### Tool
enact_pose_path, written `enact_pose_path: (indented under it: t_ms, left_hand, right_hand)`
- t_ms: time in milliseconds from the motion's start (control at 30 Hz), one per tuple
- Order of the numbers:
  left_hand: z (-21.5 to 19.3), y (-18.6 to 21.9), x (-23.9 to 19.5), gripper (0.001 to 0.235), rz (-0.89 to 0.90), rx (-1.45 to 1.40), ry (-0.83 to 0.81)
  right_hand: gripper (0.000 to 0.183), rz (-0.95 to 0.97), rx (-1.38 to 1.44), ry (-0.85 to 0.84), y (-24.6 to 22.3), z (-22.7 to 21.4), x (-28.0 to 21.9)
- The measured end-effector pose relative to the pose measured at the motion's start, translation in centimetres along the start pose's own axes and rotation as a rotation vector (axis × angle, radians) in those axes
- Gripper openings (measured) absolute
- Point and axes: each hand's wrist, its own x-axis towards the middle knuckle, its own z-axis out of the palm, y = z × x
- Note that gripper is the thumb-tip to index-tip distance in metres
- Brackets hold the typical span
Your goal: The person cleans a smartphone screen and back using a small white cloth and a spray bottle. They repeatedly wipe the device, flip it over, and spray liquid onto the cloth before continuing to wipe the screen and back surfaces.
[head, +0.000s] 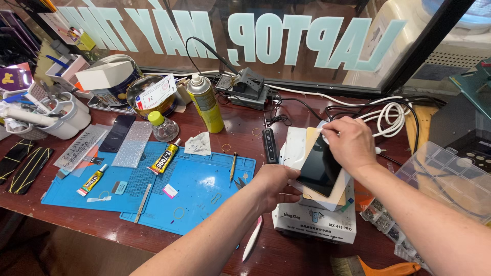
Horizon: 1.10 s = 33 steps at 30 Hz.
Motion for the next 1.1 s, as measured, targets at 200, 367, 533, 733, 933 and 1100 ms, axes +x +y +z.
enact_pose_path:
  t_ms: [200,367,533,733,933,1100]
  left_hand:
    - [0.3,0.2,-0.5,0.020,0.003,-0.001,0.014]
    - [0.3,0.3,-0.7,0.024,-0.003,-0.036,0.100]
    - [-2.0,-0.6,-0.7,0.026,0.123,-0.196,0.211]
    - [-6.3,-1.6,-3.2,0.017,0.187,-0.146,0.290]
    - [-12.3,-0.4,-6.4,0.017,0.203,-0.127,0.259]
    - [-20.0,0.4,-7.6,0.016,0.187,-0.132,0.190]
  right_hand:
    - [0.014,0.000,-0.002,-0.061,0.4,-1.7,-5.0]
    - [0.014,-0.166,0.135,-0.143,-3.8,-3.0,-7.1]
    - [0.018,0.095,0.507,-0.191,-7.3,-3.3,-3.1]
    - [0.020,0.166,0.712,-0.401,-12.1,1.0,-0.5]
    - [0.019,0.214,0.629,-0.458,-16.7,8.6,-0.6]
    - [0.018,0.353,0.584,-0.461,-20.5,15.2,-0.8]
